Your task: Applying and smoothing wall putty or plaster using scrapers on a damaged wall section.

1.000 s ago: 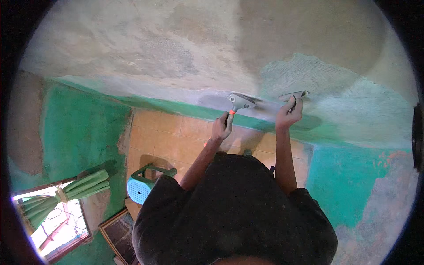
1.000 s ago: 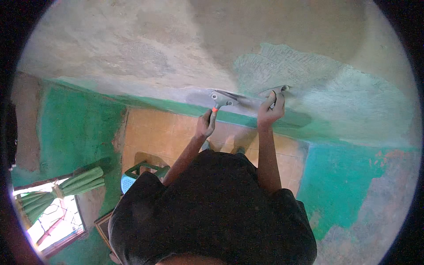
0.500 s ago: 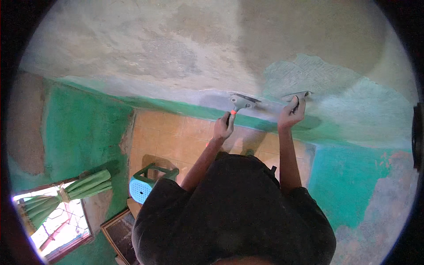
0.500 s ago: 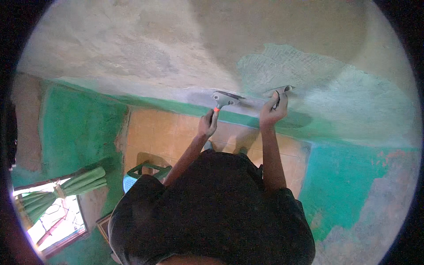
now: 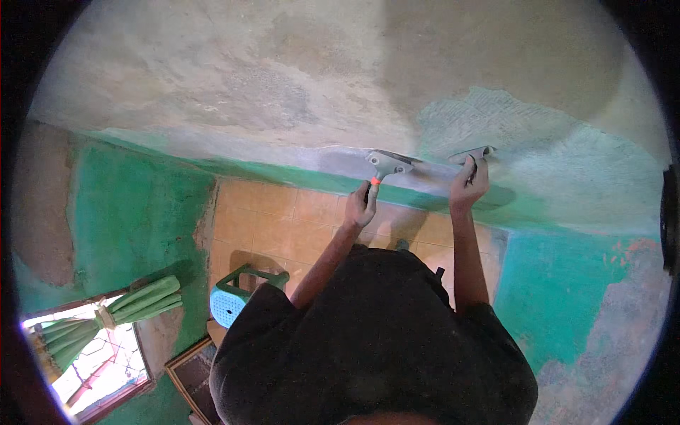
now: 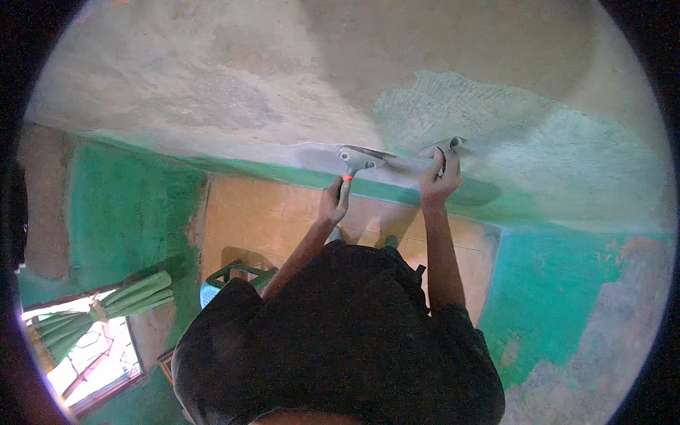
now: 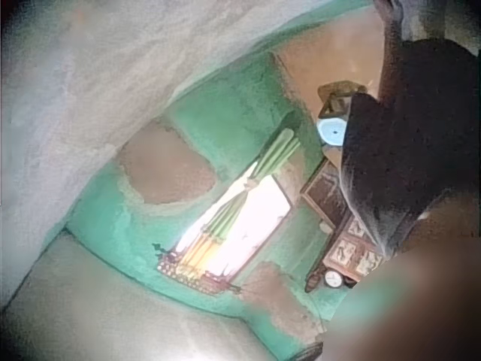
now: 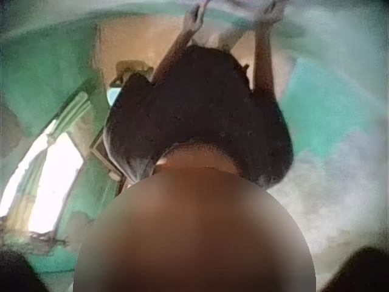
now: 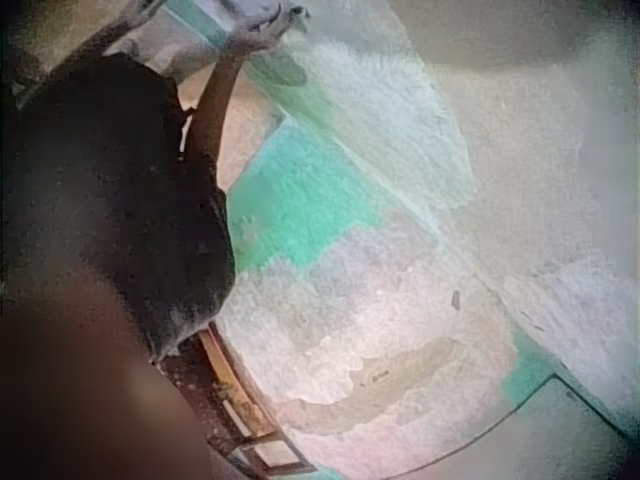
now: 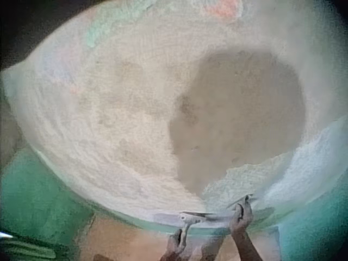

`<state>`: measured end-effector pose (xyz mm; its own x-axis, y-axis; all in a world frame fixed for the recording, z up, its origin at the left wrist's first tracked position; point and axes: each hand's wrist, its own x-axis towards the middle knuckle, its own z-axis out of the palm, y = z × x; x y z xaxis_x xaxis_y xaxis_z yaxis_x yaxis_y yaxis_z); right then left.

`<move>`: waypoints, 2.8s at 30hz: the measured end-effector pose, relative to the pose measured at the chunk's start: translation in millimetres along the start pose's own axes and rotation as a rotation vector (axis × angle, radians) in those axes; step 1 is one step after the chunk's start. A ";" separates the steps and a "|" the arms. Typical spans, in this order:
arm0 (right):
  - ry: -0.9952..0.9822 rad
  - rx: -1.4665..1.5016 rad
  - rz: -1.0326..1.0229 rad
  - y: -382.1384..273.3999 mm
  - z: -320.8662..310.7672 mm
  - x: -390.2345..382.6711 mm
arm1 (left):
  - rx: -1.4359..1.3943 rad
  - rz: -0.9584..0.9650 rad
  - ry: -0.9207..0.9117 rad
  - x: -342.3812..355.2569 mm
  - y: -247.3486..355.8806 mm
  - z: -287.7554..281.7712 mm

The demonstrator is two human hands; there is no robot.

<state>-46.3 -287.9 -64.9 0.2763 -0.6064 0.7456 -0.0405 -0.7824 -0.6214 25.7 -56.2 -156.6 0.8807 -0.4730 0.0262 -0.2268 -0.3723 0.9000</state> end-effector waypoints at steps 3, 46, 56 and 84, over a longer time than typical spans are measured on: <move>-0.059 0.018 0.043 -8.5 0.7 3.0 | -0.055 0.013 0.041 0.2 -17.4 2.5; -0.252 0.122 0.014 -13.3 -19.9 21.3 | 0.061 0.114 -0.059 -3.2 9.1 24.2; -0.269 0.178 -0.002 -11.0 -21.3 22.1 | 0.087 0.136 -0.086 -2.5 22.0 45.7; -0.092 -0.087 0.076 34.3 0.0 -63.1 | 0.123 0.144 -0.069 -0.1 24.2 40.2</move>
<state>-65.1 -276.4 -133.3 0.3559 -0.6522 0.6693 -0.1467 -0.7463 -0.6492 3.4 -97.3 -152.3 0.8055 -0.5809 0.1171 -0.4015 -0.3897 0.8288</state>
